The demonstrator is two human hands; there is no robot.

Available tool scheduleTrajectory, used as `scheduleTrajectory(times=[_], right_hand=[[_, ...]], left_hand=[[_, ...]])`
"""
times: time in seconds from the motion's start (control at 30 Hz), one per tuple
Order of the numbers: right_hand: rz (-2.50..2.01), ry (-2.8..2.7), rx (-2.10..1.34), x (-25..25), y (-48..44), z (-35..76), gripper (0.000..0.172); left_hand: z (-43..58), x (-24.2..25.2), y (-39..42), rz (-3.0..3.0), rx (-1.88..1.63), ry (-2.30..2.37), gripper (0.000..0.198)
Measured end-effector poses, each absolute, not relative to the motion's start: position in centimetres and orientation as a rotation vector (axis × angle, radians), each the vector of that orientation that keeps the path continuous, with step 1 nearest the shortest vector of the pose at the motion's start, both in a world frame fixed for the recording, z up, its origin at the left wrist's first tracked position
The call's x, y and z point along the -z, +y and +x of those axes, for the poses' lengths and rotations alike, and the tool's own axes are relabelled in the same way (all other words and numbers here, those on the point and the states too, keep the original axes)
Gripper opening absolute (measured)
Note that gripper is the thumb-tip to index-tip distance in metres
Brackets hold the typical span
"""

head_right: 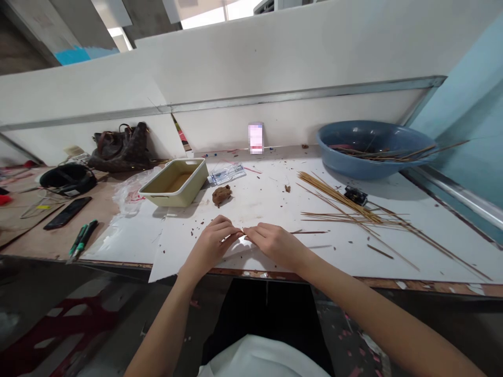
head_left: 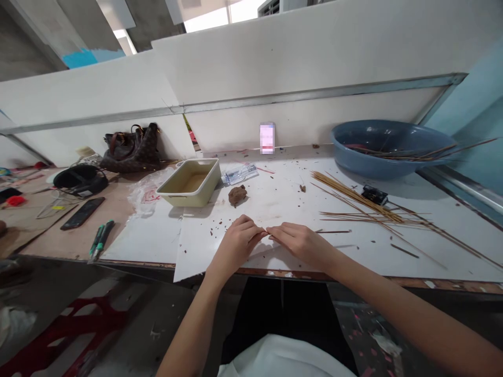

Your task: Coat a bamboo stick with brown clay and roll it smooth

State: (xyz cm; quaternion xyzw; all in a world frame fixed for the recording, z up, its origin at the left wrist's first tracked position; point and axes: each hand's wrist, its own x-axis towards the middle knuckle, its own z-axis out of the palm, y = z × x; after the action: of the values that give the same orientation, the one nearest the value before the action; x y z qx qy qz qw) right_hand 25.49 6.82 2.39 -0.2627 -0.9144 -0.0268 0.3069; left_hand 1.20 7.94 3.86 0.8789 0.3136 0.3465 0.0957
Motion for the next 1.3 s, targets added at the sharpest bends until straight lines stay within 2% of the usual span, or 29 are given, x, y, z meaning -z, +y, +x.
scheduleTrajectory(times=[0.1, 0.23, 0.37, 0.43, 0.63, 0.8, 0.93, 1.13, 1.3], right_hand=[[-0.816, -2.346, 0.064, -2.4, 7.0, 26.3, 0.034], [-0.98, -2.398, 0.094, -1.6, 6.8, 27.9, 0.024], [-1.0, -2.469, 0.111, -0.5, 6.5, 28.0, 0.036], [-1.055, -2.481, 0.091, -0.3, 6.5, 27.3, 0.035], [-1.306, -2.436, 0.098, -0.8, 6.5, 25.3, 0.03], [-1.356, -2.405, 0.157, 0.1, 5.9, 24.4, 0.027], [-1.379, -2.439, 0.204, 0.6, 4.3, 24.3, 0.041], [-1.464, -2.502, 0.16, 1.6, 3.1, 24.6, 0.074], [-1.532, -2.514, 0.048, 2.4, 5.0, 24.5, 0.077]], left_hand=[[0.7, -3.8, 8.1, 2.599, -1.03, 0.971, 0.02], [-0.3, -3.4, 8.2, 2.614, -1.038, 1.026, 0.017], [-1.4, -2.9, 9.0, 2.696, -1.015, 1.064, 0.016], [-1.7, -3.0, 9.1, 2.728, -0.963, 1.106, 0.016], [0.6, -3.1, 5.0, 2.722, -0.824, 1.553, 0.03], [4.6, -0.6, 0.3, 2.708, -0.558, 1.786, 0.048], [5.7, 1.0, -0.1, 2.693, -0.444, 1.844, 0.053], [5.6, 1.3, 2.0, 2.67, -0.406, 1.874, 0.057], [6.3, 0.4, 4.9, 2.628, -0.309, 1.925, 0.06]])
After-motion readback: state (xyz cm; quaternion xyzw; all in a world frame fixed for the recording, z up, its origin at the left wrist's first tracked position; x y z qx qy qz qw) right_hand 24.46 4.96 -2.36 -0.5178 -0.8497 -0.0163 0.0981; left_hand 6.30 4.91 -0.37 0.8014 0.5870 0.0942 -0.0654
